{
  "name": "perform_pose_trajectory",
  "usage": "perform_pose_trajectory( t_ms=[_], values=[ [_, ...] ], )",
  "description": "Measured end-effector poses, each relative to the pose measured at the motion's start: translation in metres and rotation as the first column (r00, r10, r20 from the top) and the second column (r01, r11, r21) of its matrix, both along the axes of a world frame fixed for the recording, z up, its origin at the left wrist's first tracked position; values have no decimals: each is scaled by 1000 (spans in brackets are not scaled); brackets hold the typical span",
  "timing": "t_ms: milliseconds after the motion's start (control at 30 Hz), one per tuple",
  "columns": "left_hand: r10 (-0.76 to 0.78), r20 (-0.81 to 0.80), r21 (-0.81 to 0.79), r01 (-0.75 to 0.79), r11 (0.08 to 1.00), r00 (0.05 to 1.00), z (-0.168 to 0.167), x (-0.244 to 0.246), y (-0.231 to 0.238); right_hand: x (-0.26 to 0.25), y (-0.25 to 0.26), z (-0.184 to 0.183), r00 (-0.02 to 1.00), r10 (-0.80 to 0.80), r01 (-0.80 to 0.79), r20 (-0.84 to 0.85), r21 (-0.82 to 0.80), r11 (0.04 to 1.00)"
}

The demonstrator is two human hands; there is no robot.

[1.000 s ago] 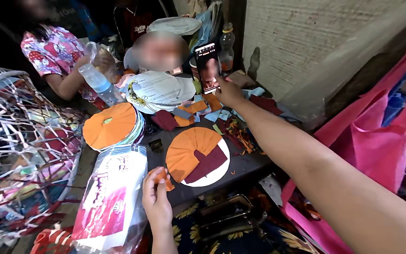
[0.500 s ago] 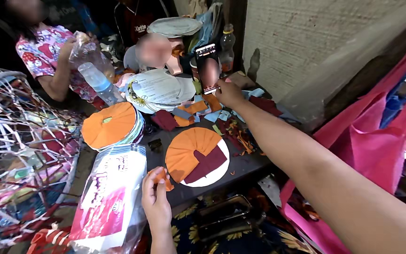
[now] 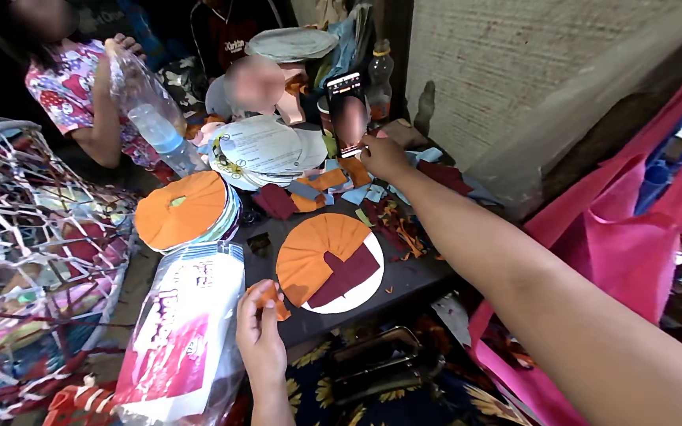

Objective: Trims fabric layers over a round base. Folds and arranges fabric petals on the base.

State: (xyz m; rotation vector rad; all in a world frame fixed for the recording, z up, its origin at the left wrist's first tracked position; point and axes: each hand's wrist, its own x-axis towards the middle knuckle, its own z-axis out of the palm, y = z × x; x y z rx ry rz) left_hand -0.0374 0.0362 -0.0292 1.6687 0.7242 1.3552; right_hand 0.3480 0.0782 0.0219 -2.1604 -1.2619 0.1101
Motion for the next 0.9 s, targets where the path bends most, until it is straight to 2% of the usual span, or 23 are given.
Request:
perform_pose_trajectory(
  t_ms=[733,800,900],
  values=[
    [-4,14,-10,4,1000,1000,0,0,-1,-4,-2,3,999,18,-15,44,-55,998],
    [1,6,-19,-1,1000,1000,1,0,-2,0,-5,7,999,33,-33,19,-6,999],
    [20,-21,2,-20,1000,1000,2,1,-1,18,-12,16,981,5,51,-196,278,959]
  ],
)
